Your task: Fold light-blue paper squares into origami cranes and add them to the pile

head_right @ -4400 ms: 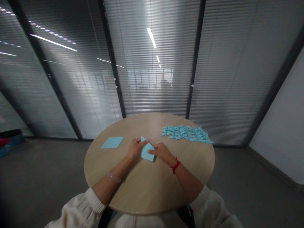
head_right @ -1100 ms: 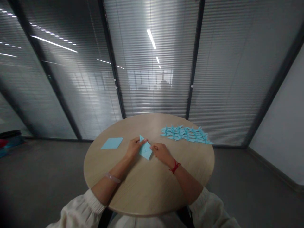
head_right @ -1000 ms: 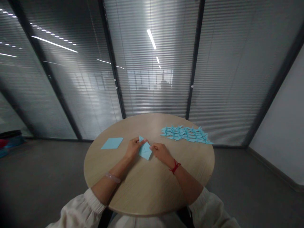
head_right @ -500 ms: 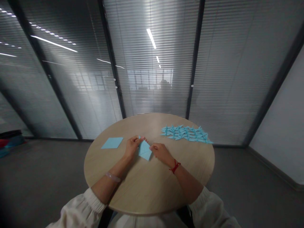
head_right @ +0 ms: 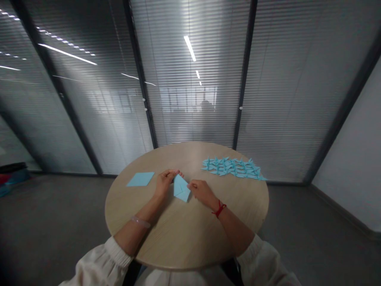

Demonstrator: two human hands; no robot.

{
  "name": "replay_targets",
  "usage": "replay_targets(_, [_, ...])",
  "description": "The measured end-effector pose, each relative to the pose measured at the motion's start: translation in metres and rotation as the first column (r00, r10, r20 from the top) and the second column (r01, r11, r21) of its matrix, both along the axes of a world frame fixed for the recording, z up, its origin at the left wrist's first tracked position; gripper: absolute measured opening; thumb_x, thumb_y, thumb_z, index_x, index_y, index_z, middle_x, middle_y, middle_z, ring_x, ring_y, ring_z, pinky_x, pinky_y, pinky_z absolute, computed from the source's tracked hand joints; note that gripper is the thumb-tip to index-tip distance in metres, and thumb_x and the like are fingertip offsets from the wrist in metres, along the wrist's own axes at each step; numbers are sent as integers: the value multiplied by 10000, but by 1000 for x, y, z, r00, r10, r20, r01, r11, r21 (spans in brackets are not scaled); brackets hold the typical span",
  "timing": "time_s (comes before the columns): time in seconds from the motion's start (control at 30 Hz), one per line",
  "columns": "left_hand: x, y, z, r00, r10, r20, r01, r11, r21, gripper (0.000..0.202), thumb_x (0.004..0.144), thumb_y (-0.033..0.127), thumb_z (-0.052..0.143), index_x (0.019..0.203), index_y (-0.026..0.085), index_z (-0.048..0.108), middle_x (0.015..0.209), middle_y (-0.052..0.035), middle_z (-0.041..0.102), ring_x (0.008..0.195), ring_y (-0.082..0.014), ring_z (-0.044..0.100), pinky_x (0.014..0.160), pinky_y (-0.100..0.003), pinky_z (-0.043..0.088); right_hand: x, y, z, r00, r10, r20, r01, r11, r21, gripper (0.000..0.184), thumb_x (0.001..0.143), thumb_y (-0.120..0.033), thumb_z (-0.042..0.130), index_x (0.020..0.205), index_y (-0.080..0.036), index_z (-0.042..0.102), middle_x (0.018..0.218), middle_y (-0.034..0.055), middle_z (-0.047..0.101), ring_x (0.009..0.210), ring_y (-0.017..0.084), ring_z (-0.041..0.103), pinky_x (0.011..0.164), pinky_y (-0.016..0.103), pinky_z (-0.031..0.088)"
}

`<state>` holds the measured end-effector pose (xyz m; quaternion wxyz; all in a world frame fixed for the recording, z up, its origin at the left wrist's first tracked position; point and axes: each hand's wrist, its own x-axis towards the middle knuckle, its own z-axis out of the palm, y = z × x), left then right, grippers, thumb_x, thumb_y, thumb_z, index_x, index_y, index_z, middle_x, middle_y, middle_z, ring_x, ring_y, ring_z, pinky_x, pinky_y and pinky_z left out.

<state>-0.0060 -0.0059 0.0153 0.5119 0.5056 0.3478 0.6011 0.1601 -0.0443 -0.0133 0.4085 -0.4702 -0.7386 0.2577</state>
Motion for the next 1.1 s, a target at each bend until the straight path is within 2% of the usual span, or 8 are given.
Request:
replay_targets(0.2, [-4, 5, -3, 999, 9, -33, -8, 999, 46, 410, 644, 498, 697, 668, 97, 613, 649, -92, 670, 583, -191, 644, 567, -296, 495, 0, 0, 0, 1000, 6, 4, -6, 1000, -1, 337, 855, -353, 474, 571, -174, 501, 438, -51, 470, 424, 84, 433, 477, 202, 310])
replay_targets(0.43, [-5, 8, -5, 1000, 13, -26, -13, 1000, 16, 453, 639, 542, 686, 710, 99, 623, 673, -82, 661, 596, -174, 629, 594, -290, 491, 0, 1, 0, 997, 10, -75, -10, 1000, -9, 324, 857, -362, 461, 595, -177, 509, 435, -54, 468, 421, 83, 421, 479, 199, 314])
replay_targets(0.57, [-3, 9, -6, 995, -22, -93, 22, 1000, -8, 530, 655, 567, 660, 943, 123, 618, 751, -63, 660, 621, -150, 612, 578, -257, 464, 2, 6, -3, 991, -46, -123, 48, 999, 18, 313, 867, -349, 428, 608, -184, 489, 465, -54, 466, 447, 88, 432, 496, 201, 318])
replay_targets(0.7, [1, 9, -10, 982, -78, -175, 77, 997, -13, 660, 659, 473, 704, 1199, 175, 470, 806, -35, 630, 654, -127, 591, 587, -235, 454, 5, 11, -7, 986, -109, -129, 115, 992, 46, 329, 878, -367, 408, 604, -192, 461, 484, -49, 475, 461, 94, 449, 513, 205, 328])
replay_targets(0.77, [4, 7, -13, 969, -120, -215, 129, 991, 31, 770, 628, 394, 745, 1282, 204, 387, 961, -66, 607, 764, -142, 598, 639, -247, 471, 6, 13, -8, 979, -145, -144, 153, 987, 51, 317, 879, -374, 403, 628, -195, 475, 487, -49, 479, 462, 100, 457, 508, 208, 327])
replay_targets(0.9, [8, 3, -19, 904, -177, -390, 256, 953, 160, 1080, 511, 193, 812, 1405, 283, 212, 1237, -132, 461, 972, -207, 550, 697, -288, 493, 8, 14, -7, 958, -217, -187, 228, 973, 44, 298, 875, -384, 406, 666, -195, 504, 469, -53, 470, 448, 108, 457, 498, 214, 325])
replay_targets(1.0, [10, 1, -22, 870, -150, -469, 283, 932, 226, 1089, 529, 110, 778, 1426, 285, 185, 1286, -152, 415, 974, -216, 540, 690, -295, 492, 7, 12, -4, 952, -233, -201, 244, 969, 33, 300, 874, -393, 402, 682, -194, 519, 450, -57, 459, 435, 110, 449, 500, 217, 328])
replay_targets(1.1, [8, 1, -21, 865, -105, -491, 252, 936, 245, 983, 605, 102, 717, 1421, 282, 201, 1269, -140, 430, 902, -181, 560, 681, -291, 491, 7, 11, -3, 950, -236, -206, 248, 968, 36, 309, 873, -393, 398, 670, -193, 519, 446, -54, 454, 436, 110, 446, 500, 219, 326])
